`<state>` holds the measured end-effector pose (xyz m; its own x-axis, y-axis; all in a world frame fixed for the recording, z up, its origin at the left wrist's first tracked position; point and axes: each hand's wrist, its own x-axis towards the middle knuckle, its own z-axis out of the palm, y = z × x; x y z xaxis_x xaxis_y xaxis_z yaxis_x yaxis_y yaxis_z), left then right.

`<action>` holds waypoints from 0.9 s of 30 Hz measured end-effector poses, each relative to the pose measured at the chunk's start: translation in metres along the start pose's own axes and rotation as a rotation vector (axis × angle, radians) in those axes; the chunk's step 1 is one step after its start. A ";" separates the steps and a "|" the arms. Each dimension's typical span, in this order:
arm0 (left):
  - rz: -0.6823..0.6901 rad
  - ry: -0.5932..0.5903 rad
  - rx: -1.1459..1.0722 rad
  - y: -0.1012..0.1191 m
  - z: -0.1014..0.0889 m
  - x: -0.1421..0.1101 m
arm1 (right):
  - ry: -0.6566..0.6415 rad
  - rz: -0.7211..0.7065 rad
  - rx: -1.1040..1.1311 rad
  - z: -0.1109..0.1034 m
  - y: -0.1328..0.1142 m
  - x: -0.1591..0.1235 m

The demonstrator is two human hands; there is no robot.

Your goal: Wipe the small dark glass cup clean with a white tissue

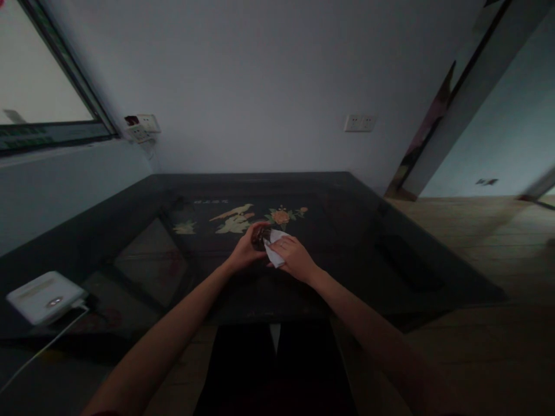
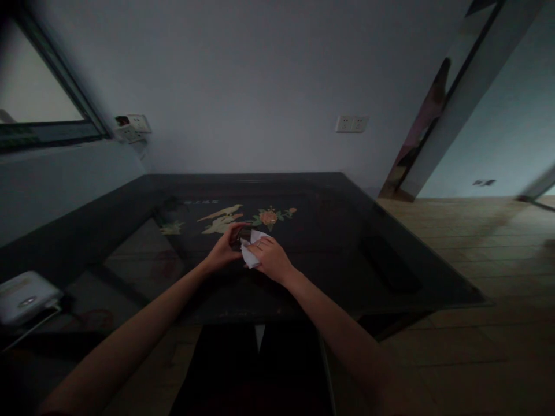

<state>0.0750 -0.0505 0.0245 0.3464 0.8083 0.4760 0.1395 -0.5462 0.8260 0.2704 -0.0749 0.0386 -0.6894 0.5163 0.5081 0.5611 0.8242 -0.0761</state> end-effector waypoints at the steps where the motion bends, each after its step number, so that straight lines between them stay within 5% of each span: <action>1: -0.025 -0.027 -0.066 0.000 -0.001 0.000 | -0.008 -0.010 0.019 -0.003 0.000 -0.001; 10: -0.282 -0.213 -0.594 0.032 0.004 -0.003 | 0.067 -0.012 -0.039 -0.022 -0.015 -0.003; 16: -0.453 0.096 -0.972 0.049 0.030 0.010 | 0.108 0.094 -0.194 -0.028 -0.039 0.005; 23: -0.486 0.174 -1.048 0.025 0.048 0.018 | -0.061 0.383 -0.081 -0.027 -0.075 0.016; 27: -0.485 0.208 -1.017 0.011 0.048 0.015 | -0.051 0.562 0.068 -0.020 -0.086 0.028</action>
<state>0.1261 -0.0549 0.0265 0.2875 0.9578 0.0032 -0.6314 0.1870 0.7526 0.2118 -0.1360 0.0767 -0.3152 0.8892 0.3317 0.8184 0.4316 -0.3794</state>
